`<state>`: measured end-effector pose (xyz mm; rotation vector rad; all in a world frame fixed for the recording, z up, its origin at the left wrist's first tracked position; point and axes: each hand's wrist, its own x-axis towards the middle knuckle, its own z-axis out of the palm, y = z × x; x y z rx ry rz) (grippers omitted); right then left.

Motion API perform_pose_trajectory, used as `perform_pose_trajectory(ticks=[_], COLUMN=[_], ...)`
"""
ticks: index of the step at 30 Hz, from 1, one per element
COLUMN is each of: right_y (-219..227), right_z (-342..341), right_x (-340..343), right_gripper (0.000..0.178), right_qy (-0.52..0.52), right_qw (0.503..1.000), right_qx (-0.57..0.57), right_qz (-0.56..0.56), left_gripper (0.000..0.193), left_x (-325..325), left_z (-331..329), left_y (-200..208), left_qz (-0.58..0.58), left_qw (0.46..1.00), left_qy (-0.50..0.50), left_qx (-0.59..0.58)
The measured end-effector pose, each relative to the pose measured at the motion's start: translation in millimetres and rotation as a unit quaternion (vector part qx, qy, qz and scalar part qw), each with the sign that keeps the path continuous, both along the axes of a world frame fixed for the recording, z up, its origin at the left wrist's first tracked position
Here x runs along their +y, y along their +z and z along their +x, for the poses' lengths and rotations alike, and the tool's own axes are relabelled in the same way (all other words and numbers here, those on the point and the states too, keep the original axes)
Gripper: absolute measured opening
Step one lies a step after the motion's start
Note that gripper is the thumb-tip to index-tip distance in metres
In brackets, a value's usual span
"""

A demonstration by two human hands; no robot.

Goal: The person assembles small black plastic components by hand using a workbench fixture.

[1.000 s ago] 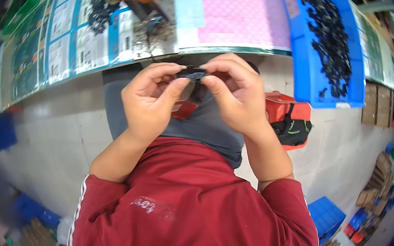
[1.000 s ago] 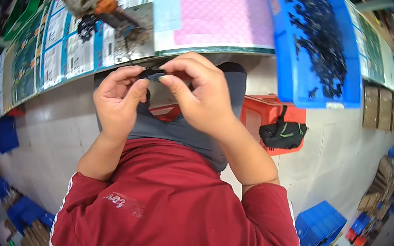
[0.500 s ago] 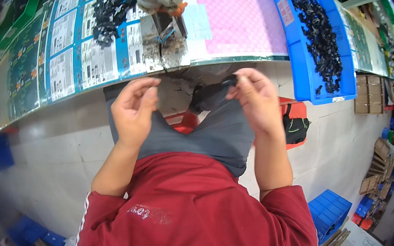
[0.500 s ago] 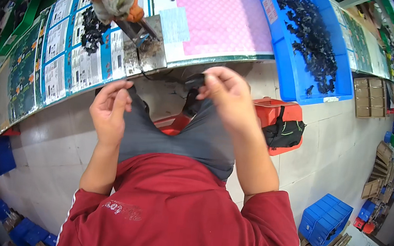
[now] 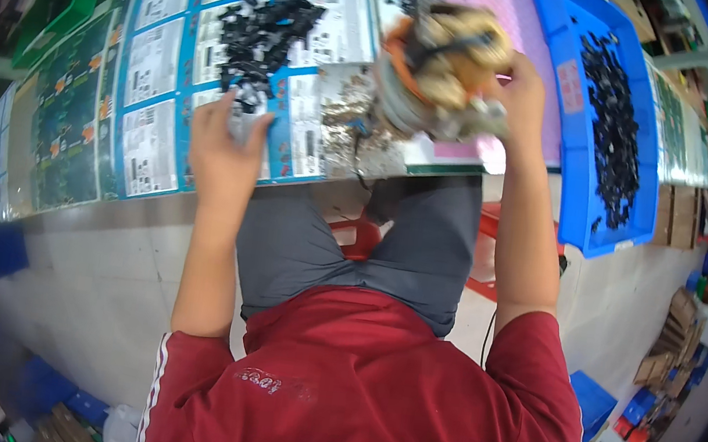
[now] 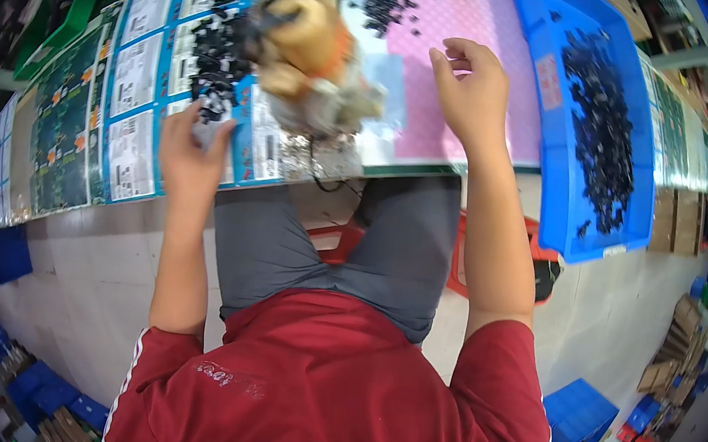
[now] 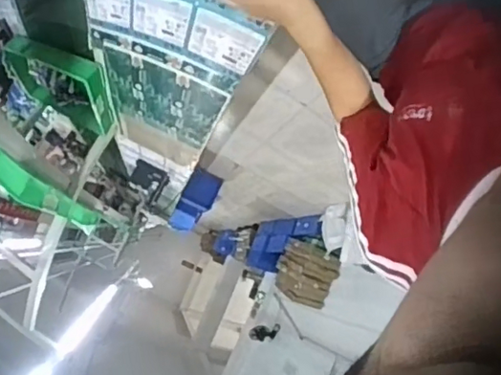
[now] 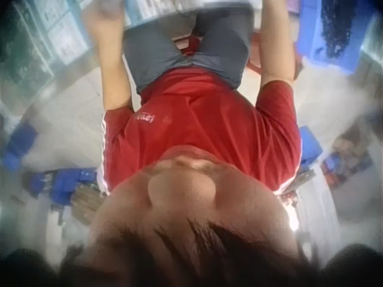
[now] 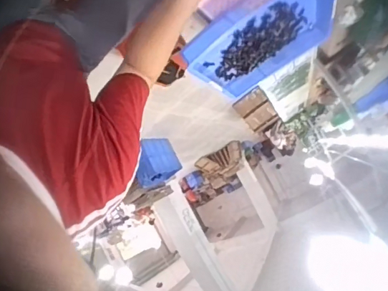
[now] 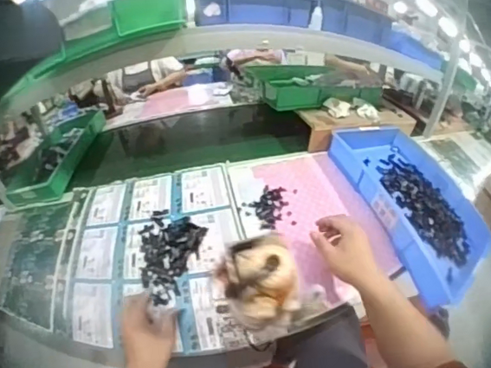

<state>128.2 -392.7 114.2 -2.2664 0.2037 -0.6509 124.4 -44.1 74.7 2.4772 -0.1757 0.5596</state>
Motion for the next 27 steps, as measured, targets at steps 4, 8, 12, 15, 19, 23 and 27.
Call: perform_pose_trajectory(ticks=[4, 8, 12, 15, 19, 23, 27], right_y=[-30.1, -53.7, -59.5, -78.0, -69.7, -71.3, -24.7], right_z=[58.5, 61.2, 64.1, 72.1, 72.5, 60.0, -3.1], right_x=[-11.5, -19.2, -19.1, -34.5, -17.3, -30.7, 10.1], right_gripper=[0.034, 0.022, 0.016, 0.017, 0.013, 0.010, 0.010], right_qy=[-0.043, -0.026, 0.002, 0.055, 0.019, 0.071, 0.004], right_qw=[0.995, 0.993, 0.997, 0.998, 0.991, 0.984, 0.997], right_qx=[-0.016, 0.048, -0.004, -0.031, -0.029, -0.061, 0.073], right_qz=[-0.092, -0.100, -0.078, -0.032, -0.132, -0.153, -0.025], left_gripper=[0.037, 0.030, 0.026, 0.023, 0.022, 0.027, 0.026], left_x=[-0.3, 8.6, 15.9, 22.6, 16.5, -7.0, -21.2], left_z=[11.5, 2.7, -8.7, -17.4, -42.7, -72.6, -98.4], left_y=[-4.4, -1.7, 1.7, -5.1, -14.3, -3.3, 8.1], left_qz=[-0.032, -0.065, -0.100, -0.097, -0.300, -0.495, -0.510], left_qw=[0.999, 0.997, 0.992, 0.995, 0.954, 0.860, 0.848], left_qy=[-0.041, -0.041, -0.038, -0.025, 0.019, -0.047, -0.078], left_qx=[0.003, 0.033, 0.065, -0.006, -0.001, 0.114, 0.121])
